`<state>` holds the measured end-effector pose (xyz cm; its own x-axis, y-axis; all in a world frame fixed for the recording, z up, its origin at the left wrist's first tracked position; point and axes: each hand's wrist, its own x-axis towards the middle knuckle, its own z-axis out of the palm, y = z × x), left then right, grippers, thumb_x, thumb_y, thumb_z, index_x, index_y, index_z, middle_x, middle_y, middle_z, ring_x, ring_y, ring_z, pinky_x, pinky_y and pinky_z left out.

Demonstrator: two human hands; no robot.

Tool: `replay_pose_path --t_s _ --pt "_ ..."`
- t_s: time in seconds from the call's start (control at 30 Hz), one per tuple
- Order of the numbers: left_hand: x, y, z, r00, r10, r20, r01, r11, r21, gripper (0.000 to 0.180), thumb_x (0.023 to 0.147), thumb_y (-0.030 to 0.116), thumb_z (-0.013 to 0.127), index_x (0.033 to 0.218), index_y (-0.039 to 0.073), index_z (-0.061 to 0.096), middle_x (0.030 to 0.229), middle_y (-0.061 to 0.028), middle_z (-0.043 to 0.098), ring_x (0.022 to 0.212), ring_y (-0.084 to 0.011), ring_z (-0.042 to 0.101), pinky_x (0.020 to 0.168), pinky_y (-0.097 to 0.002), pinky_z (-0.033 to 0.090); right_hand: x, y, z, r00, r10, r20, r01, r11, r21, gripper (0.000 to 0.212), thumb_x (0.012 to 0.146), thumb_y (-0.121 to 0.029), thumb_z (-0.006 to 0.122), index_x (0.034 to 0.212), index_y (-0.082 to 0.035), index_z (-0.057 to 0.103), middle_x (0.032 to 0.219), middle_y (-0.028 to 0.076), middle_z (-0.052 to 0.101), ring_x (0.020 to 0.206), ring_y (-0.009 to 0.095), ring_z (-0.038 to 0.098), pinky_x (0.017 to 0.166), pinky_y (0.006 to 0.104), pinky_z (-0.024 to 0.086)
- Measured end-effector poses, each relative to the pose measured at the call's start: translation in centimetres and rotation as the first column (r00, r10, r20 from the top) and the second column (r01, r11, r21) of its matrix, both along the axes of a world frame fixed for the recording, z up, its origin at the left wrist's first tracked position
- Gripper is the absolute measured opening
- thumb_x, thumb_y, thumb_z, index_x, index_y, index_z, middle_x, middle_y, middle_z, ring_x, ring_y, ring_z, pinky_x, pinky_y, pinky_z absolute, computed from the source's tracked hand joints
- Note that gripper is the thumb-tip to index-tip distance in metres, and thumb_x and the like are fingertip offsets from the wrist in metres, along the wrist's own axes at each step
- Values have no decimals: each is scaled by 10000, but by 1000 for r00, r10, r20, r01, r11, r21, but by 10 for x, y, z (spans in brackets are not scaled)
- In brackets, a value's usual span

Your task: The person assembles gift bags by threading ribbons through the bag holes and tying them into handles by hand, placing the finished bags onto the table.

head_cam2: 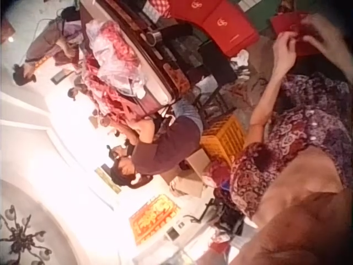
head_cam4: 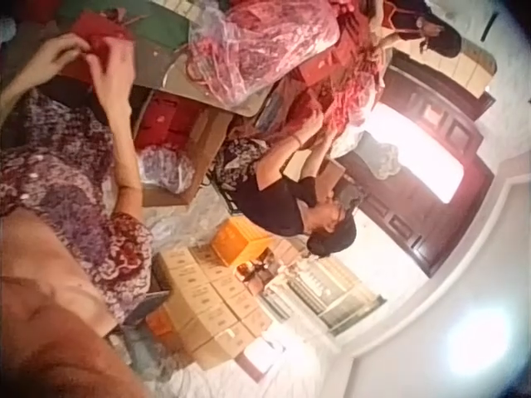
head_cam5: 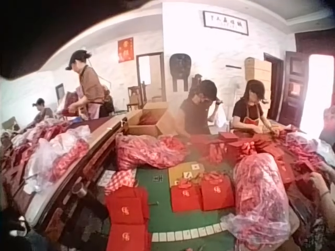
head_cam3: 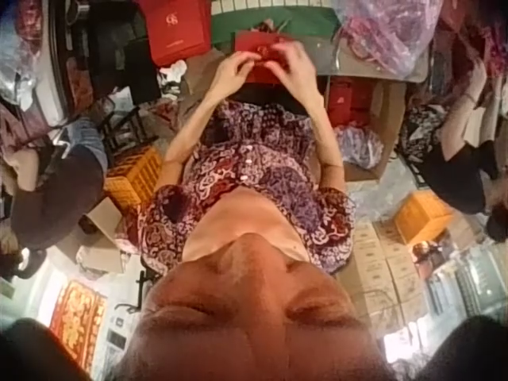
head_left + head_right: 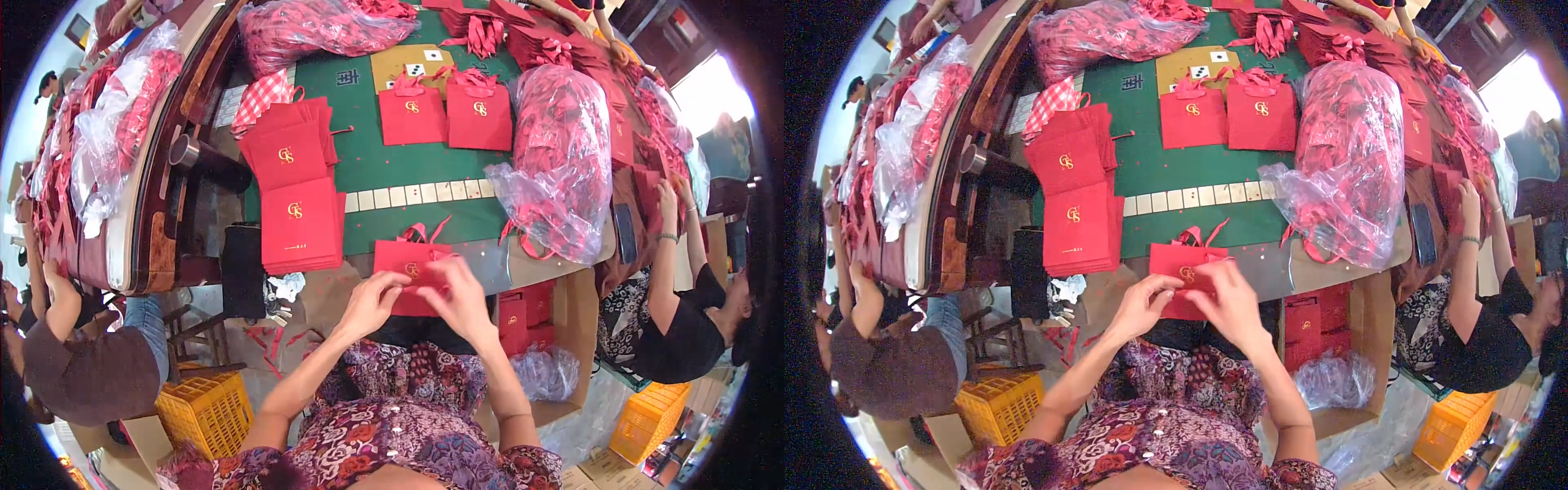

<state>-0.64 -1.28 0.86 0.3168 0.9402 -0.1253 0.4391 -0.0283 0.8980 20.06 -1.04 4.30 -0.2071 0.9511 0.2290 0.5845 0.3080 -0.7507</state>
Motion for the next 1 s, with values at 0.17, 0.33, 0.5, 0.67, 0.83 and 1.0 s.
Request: replay_pose_path --t_s 0.17,0.33,0.5,0.67,0.83,1.0 --pt "5 10 6 976 123 179 -102 987 -124 209 944 26 614 1150 28 579 943 -77 699 892 -142 672 783 -288 526 -21 1 -15 997 70 15 -69 993 -97 258 828 -115 762 1055 -54 656 966 111 670 847 325 681 698 381 556" --pt "4 22 9 991 130 -35 -124 981 146 245 922 25 613 1166 40 599 1048 -126 658 940 -266 682 831 -357 540 -25 7 -25 1000 -2 8 3 998 -66 136 862 -143 718 966 -78 660 899 90 638 788 326 670 652 421 548" --pt "8 36 -1 908 262 -328 -89 883 460 373 862 -12 596 1231 46 604 1185 -140 567 1062 -349 561 882 -426 514 -32 15 -30 987 -161 -18 160 986 -45 101 856 -115 718 925 -60 668 849 106 646 737 306 663 641 403 526" --pt "11 38 -10 906 195 -376 -43 925 376 350 799 -18 635 1145 33 614 1178 -140 553 1071 -347 532 874 -443 505 -44 17 -47 967 -255 -6 255 966 -44 91 851 -100 719 911 -48 676 840 104 653 693 271 651 621 374 512" --pt "14 37 -7 905 232 -356 -55 895 443 314 774 -15 652 1081 39 614 1080 -134 554 1008 -341 537 848 -441 502 -51 14 -57 956 -295 12 295 955 -20 103 848 -90 723 897 -38 650 821 108 644 687 260 652 616 373 513" --pt "11 37 -1 921 176 -348 5 887 461 301 753 -15 650 1047 46 619 1012 -116 551 963 -324 540 827 -427 502 -55 9 -57 942 -330 -65 324 942 -89 108 850 -83 728 876 -32 637 807 111 645 685 252 654 616 367 511"
